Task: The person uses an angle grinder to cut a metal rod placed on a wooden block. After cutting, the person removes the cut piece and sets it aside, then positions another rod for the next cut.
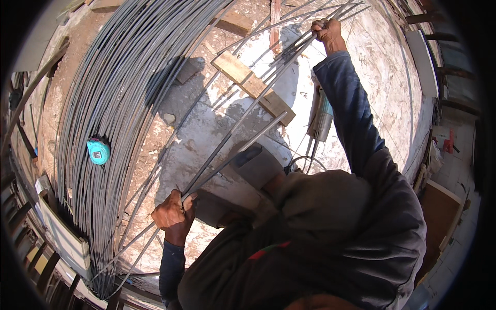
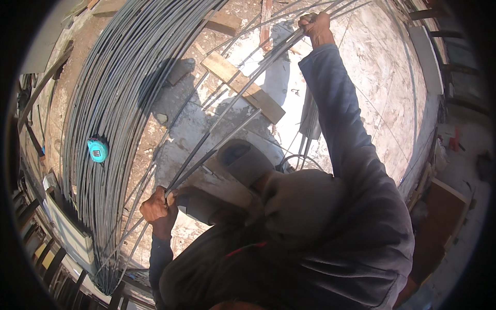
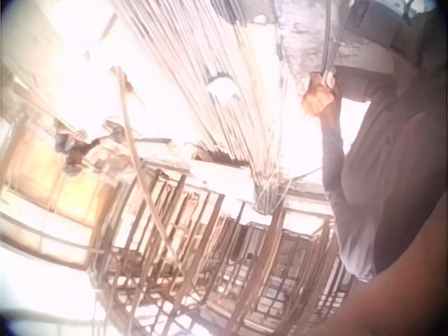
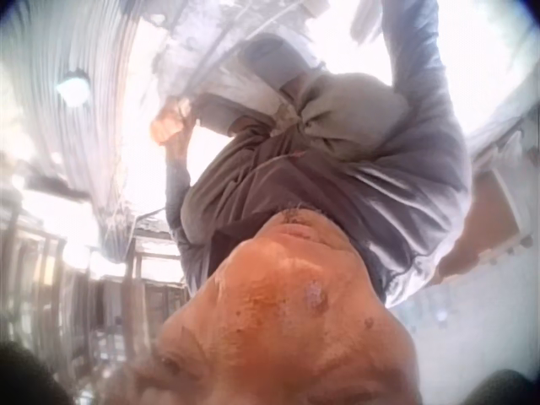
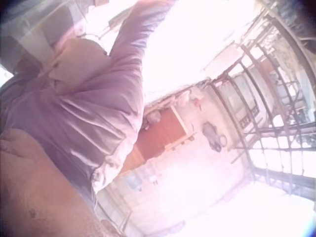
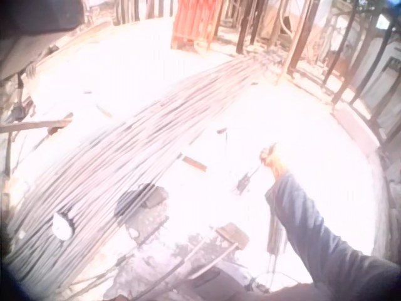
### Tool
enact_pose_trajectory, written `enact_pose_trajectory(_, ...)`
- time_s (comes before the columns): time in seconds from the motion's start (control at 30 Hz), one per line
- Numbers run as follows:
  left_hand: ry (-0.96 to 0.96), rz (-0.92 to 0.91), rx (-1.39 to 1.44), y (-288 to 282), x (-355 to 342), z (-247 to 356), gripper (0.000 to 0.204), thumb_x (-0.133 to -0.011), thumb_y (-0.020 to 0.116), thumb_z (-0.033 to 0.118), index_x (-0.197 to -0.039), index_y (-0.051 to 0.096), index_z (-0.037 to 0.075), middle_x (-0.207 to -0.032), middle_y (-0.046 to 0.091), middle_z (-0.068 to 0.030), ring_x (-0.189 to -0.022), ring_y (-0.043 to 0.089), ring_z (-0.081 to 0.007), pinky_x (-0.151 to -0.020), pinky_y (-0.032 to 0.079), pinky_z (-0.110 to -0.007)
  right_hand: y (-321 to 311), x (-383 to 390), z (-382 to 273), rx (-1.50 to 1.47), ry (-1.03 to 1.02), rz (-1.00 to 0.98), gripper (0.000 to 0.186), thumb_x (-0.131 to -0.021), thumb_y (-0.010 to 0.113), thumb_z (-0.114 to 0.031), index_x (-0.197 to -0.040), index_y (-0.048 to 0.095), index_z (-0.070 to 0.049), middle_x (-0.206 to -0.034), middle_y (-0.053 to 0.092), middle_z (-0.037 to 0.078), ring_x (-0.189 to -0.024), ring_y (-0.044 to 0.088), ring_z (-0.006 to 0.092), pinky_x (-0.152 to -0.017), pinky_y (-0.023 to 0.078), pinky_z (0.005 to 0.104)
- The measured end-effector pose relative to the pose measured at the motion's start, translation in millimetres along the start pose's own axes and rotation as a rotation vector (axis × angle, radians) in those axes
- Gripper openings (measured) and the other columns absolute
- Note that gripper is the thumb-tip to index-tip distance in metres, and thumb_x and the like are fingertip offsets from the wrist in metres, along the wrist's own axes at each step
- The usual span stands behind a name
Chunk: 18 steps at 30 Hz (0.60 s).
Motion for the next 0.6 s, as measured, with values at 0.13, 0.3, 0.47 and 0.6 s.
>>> enact_pose_trajectory(0.13, 0.001, -0.035, -0.022, -3.1, -2.9, 2.5, 0.038, -0.089, 0.065, 0.044, -0.077, 0.063, 0.008, -0.057, 0.058, -0.0170, -0.052, 0.058, -0.0382, -0.048, 0.042, -0.045, -23.2, -20.6, 29.8, -0.101, 0.109, 0.043, 0.031, -0.098, 0.023, -0.028, -0.071, 0.025, -0.013, -0.058, 0.019, -0.001, -0.045, 0.022, 0.0132, -0.041, 0.020, 0.0283)
enact_pose_trajectory(0.3, 0.020, -0.013, 0.003, 1.5, -12.9, 8.2, 0.037, -0.086, 0.069, 0.041, -0.076, 0.062, 0.006, -0.055, 0.057, -0.0176, -0.052, 0.059, -0.0387, -0.048, 0.043, -0.045, -25.7, -33.4, 19.1, -0.129, 0.171, 0.032, 0.043, -0.102, 0.022, -0.039, -0.067, 0.023, -0.016, -0.054, 0.019, -0.002, -0.043, 0.021, 0.0137, -0.039, 0.020, 0.0288)
enact_pose_trajectory(0.47, 0.020, -0.065, -0.006, 7.7, -28.2, 3.1, 0.031, -0.082, 0.073, 0.035, -0.078, 0.062, 0.006, -0.057, 0.060, -0.0172, -0.052, 0.061, -0.0371, -0.048, 0.044, -0.044, -35.5, -14.5, -65.4, 0.633, -0.373, 0.193, 0.045, -0.097, 0.039, -0.033, -0.112, 0.044, 0.010, -0.084, 0.058, 0.022, -0.062, 0.058, 0.0302, -0.048, 0.046, 0.0410)
enact_pose_trajectory(0.6, 0.033, -0.013, -0.010, -7.7, -24.4, -0.4, 0.032, -0.083, 0.073, 0.036, -0.077, 0.062, 0.007, -0.052, 0.056, -0.0154, -0.046, 0.057, -0.0346, -0.044, 0.039, -0.043, 42.5, 94.2, -137.4, 1.412, -1.255, 0.356, 0.060, -0.085, 0.064, -0.039, -0.132, 0.051, -0.005, -0.130, 0.048, 0.029, -0.125, 0.043, 0.0441, -0.106, 0.035, 0.0496)
Point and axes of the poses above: each hand's wrist, its own x-axis away from the middle knuckle, its own y-axis out of the palm, z = x × y, the point moved 10 cm from there along -x, towards the middle knuckle
